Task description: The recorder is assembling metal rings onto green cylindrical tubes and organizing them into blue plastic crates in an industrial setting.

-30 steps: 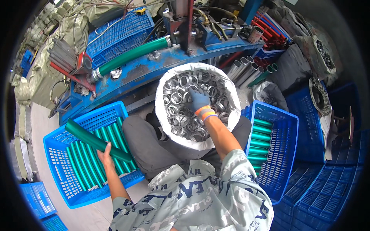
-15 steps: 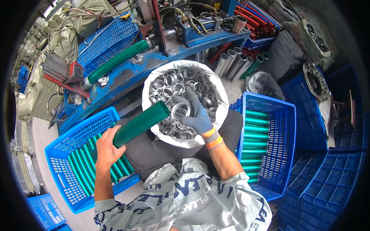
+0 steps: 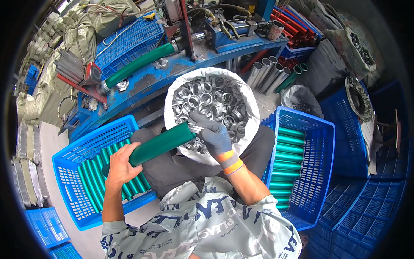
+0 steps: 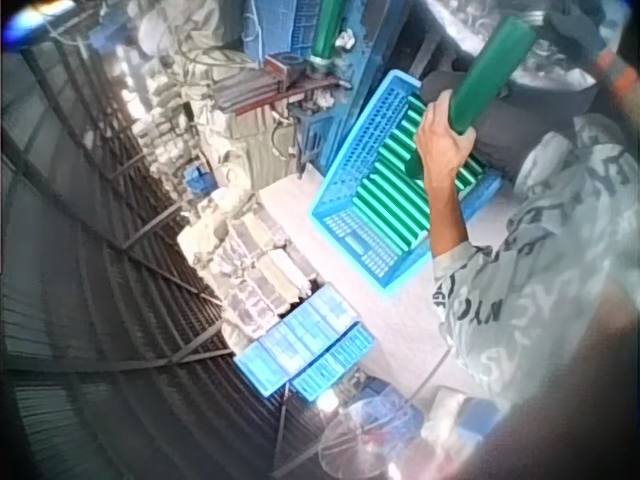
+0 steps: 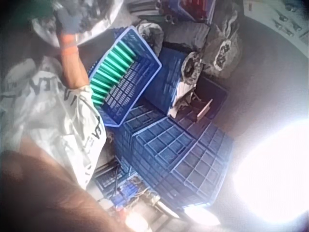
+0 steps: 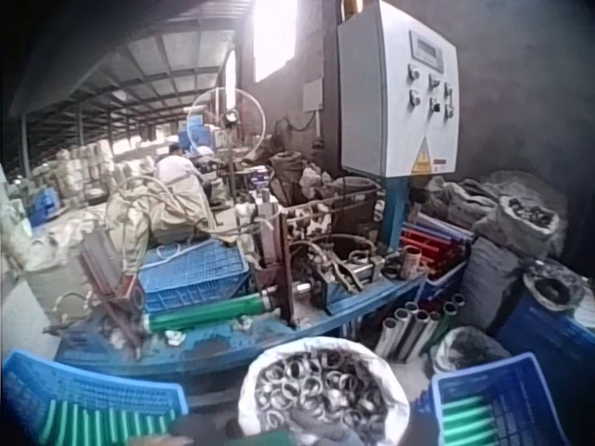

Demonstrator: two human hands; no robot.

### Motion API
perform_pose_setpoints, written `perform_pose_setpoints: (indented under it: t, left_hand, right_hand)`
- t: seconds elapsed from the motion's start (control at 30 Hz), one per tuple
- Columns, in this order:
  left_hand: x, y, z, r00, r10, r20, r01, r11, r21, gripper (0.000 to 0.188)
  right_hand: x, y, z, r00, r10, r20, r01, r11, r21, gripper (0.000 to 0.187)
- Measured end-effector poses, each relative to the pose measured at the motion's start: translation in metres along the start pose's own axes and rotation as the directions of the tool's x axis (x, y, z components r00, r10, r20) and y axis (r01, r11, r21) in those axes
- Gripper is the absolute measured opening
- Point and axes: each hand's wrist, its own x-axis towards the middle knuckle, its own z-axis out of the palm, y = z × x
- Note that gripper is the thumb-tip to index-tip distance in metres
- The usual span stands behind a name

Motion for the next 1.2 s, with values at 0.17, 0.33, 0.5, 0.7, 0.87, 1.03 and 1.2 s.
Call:
perform_pose_setpoints:
  t: [0.17,0.33,0.5,0.7,0.87,1.03,1.2]
  left_hand:
    - [-0.008,-0.007,0.009,0.999,-0.040,-0.012,0.039,0.998,-0.039,0.064]
    - [-0.017,-0.017,0.029,0.994,-0.110,0.009,0.111,0.987,-0.113,0.063]
    - [-0.040,-0.043,0.052,0.961,-0.275,0.014,0.271,0.938,-0.217,0.067]
    - [-0.047,-0.049,0.069,0.949,-0.313,0.021,0.308,0.917,-0.254,0.073]
    - [-0.044,-0.040,0.073,0.965,-0.259,0.027,0.255,0.920,-0.297,0.071]
    - [-0.037,-0.006,0.054,0.974,-0.212,0.073,0.224,0.945,-0.240,0.063]
    - [-0.027,0.007,0.034,0.993,-0.103,0.051,0.110,0.981,-0.157,0.061]
  right_hand:
    - [-0.007,-0.019,0.015,0.997,-0.005,0.083,0.037,0.919,-0.393,0.037]
    - [-0.010,-0.024,0.025,1.000,-0.025,0.013,0.028,0.937,-0.348,0.088]
    - [-0.011,-0.046,0.039,0.991,-0.110,-0.074,0.062,0.877,-0.477,0.132]
    - [-0.011,-0.056,0.045,0.973,-0.229,0.039,0.204,0.759,-0.619,0.153]
    - [-0.010,-0.060,0.054,0.974,-0.222,0.051,0.207,0.771,-0.603,0.151]
    - [-0.008,-0.042,0.041,0.998,-0.056,0.006,0.054,0.932,-0.358,0.116]
    - [-0.011,-0.033,0.026,0.994,0.105,0.036,-0.096,0.975,-0.200,0.104]
